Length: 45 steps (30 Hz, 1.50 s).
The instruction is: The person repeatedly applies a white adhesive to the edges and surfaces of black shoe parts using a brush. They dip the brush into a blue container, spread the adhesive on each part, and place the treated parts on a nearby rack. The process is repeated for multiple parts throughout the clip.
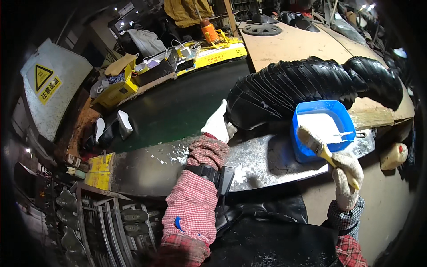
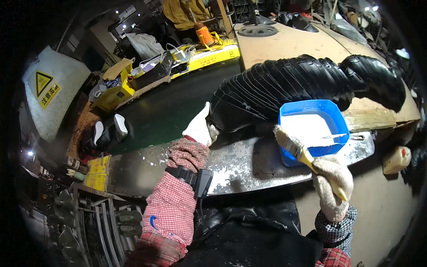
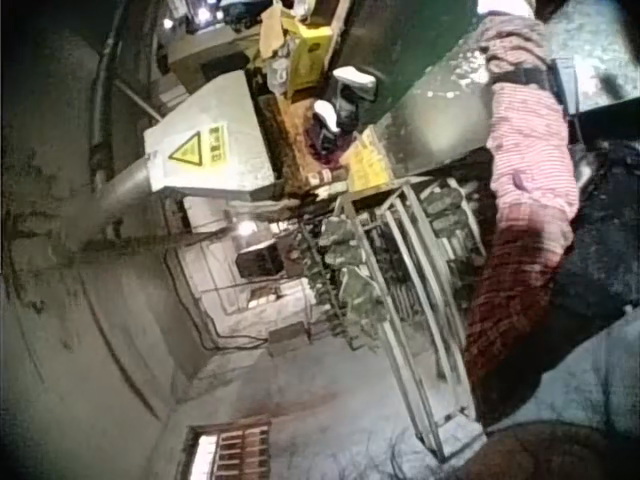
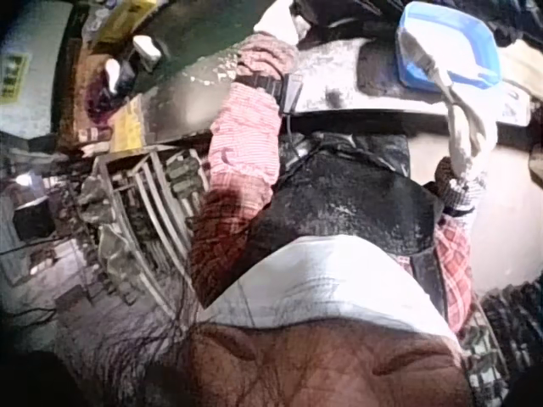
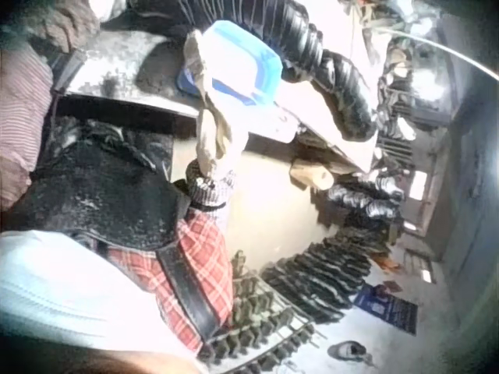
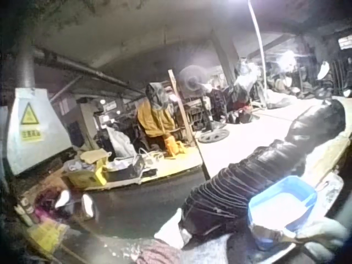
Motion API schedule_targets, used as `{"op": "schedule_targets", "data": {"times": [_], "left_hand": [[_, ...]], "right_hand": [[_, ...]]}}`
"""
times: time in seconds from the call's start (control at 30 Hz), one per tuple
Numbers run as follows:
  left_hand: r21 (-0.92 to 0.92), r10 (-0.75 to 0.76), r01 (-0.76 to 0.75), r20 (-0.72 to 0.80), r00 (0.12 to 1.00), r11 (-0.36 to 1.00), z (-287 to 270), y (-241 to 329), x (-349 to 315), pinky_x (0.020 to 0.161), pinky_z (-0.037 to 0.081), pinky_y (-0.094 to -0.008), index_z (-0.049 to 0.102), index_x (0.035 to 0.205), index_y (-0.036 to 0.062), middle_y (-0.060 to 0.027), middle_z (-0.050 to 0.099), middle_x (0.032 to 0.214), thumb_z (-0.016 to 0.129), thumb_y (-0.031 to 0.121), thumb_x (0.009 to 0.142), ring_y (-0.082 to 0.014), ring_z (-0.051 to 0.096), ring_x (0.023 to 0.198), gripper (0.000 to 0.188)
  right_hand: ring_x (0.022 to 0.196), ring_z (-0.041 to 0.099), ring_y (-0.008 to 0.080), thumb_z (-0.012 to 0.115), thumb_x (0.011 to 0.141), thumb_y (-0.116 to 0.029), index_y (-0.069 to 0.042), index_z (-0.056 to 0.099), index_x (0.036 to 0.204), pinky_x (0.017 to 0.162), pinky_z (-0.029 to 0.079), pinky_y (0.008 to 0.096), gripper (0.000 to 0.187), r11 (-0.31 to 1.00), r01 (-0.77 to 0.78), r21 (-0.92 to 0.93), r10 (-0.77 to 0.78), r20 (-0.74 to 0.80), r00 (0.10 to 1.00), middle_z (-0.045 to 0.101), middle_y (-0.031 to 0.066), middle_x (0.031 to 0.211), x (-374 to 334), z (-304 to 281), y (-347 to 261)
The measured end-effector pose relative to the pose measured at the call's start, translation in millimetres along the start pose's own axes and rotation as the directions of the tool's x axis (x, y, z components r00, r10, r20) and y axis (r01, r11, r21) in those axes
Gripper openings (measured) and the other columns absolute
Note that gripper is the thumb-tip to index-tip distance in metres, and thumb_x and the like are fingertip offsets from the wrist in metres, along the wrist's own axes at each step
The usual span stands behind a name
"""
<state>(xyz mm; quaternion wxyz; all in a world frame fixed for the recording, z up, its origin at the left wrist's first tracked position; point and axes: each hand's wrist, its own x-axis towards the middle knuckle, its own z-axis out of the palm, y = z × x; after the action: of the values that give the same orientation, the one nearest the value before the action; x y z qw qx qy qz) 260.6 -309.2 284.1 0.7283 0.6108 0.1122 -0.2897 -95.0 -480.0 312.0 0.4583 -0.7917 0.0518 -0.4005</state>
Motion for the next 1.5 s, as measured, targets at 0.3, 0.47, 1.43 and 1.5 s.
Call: {"op": "schedule_targets", "data": {"times": [0.3, 0.47, 1.43, 1.5], "left_hand": [[-0.113, 0.752, -0.751, -0.041, 0.658, 0.65, -88, 10, -77, 0.087, 0.049, -0.0311, 0.066, 0.102, 0.0038, 0.0004, 0.065, 0.095, 0.065, 0.023, 0.098, -0.0114, 0.06, 0.091, 0.02], [-0.753, 0.586, -0.321, 0.103, 0.804, 0.574, -209, 11, -151, 0.11, 0.041, -0.0536, 0.052, 0.141, 0.0062, -0.0165, 0.053, 0.144, 0.046, 0.037, 0.104, -0.0316, 0.056, 0.126, 0.049], [-0.418, 0.521, -0.585, -0.267, 0.811, 0.695, -277, -129, -179, 0.114, 0.036, -0.0385, 0.047, 0.143, -0.0004, -0.014, 0.052, 0.144, 0.052, -0.004, 0.092, -0.0267, 0.048, 0.133, 0.051], [-0.38, 0.476, -0.494, -0.147, 0.867, 0.782, -272, -129, -174, 0.113, 0.037, -0.0388, 0.046, 0.143, -0.0002, -0.0152, 0.053, 0.142, 0.05, -0.004, 0.092, -0.0275, 0.05, 0.129, 0.051]], "right_hand": [[0.074, 0.062, 0.0113, 0.069, 0.094, -0.017, 0.003, 0.067, 0.106, 0.067, 0.051, 0.0254, 0.023, 0.97, -0.104, -0.222, 0.08, -0.117, 0.99, 0.068, 0.0066, 0.086, 76, -30, -6], [0.067, 0.058, 0.0088, 0.069, 0.093, -0.015, 0.0, 0.068, 0.093, 0.06, 0.046, 0.0259, 0.015, 0.889, -0.219, -0.401, 0.241, 0.004, 0.97, 0.065, 0.0042, 0.072, 86, -26, 35], [0.069, 0.065, 0.0144, 0.065, 0.096, -0.023, 0.008, 0.064, 0.111, 0.062, 0.053, 0.0253, 0.035, 0.93, -0.298, 0.214, 0.094, 0.645, 0.758, 0.07, 0.0123, 0.091, 34, 256, -25], [0.069, 0.064, 0.0132, 0.064, 0.097, -0.023, 0.006, 0.065, 0.111, 0.061, 0.053, 0.0257, 0.032, 0.899, -0.308, 0.311, 0.126, 0.49, 0.863, 0.07, 0.0117, 0.091, 44, 257, -48]]}}
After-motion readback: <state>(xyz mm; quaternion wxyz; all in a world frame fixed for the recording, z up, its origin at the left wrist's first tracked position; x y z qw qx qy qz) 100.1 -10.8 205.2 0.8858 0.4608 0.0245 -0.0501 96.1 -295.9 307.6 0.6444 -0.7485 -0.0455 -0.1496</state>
